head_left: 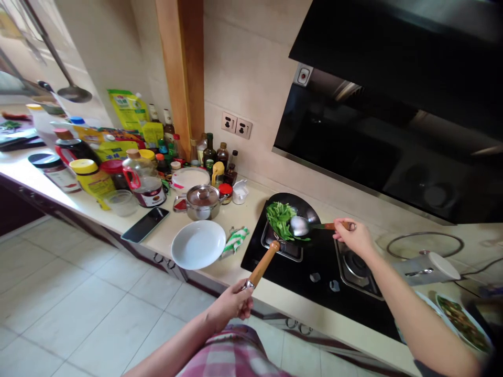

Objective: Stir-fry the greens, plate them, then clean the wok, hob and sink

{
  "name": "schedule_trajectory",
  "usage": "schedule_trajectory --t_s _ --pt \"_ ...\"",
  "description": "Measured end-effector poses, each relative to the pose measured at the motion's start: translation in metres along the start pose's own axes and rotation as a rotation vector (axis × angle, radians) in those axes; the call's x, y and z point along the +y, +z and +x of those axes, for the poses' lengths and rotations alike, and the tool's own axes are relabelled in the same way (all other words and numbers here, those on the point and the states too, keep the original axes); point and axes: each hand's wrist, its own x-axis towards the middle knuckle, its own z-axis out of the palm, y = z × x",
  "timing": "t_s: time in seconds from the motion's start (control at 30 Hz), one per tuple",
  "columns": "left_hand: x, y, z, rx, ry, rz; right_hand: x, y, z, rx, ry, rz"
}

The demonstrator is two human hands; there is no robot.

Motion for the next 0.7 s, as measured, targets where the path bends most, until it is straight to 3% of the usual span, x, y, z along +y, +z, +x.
schedule_trajectory --t_s 0.1,0.2,0.27,0.37,0.47,0.6,0.7 --pt "0.001 0.001 0.000 0.049 0.002 -0.012 0.023 -0.016 0.038 0.042 0.042 0.080" --pt "0.001 0.002 0.002 0.090 0.016 -0.020 0.054 -0.003 0.063 0.016 0.160 0.315" --pt "0.002 0.002 0.002 0.098 0.027 -0.029 0.071 0.012 0.061 -0.039 0.196 0.450" --pt "0.004 0.003 0.002 0.076 0.021 -0.042 0.079 0.020 0.036 -0.102 0.142 0.520" --pt "0.006 0.002 0.002 0.069 0.005 -0.048 0.063 0.002 -0.002 -0.140 -0.040 0.303" --pt "0.006 0.000 0.003 0.052 0.000 -0.041 0.025 -0.028 -0.065 -0.229 -0.462 -0.169" --pt "0.006 -0.001 0.004 0.021 -0.017 -0.047 0.006 -0.029 -0.103 -0.364 -0.685 -0.417"
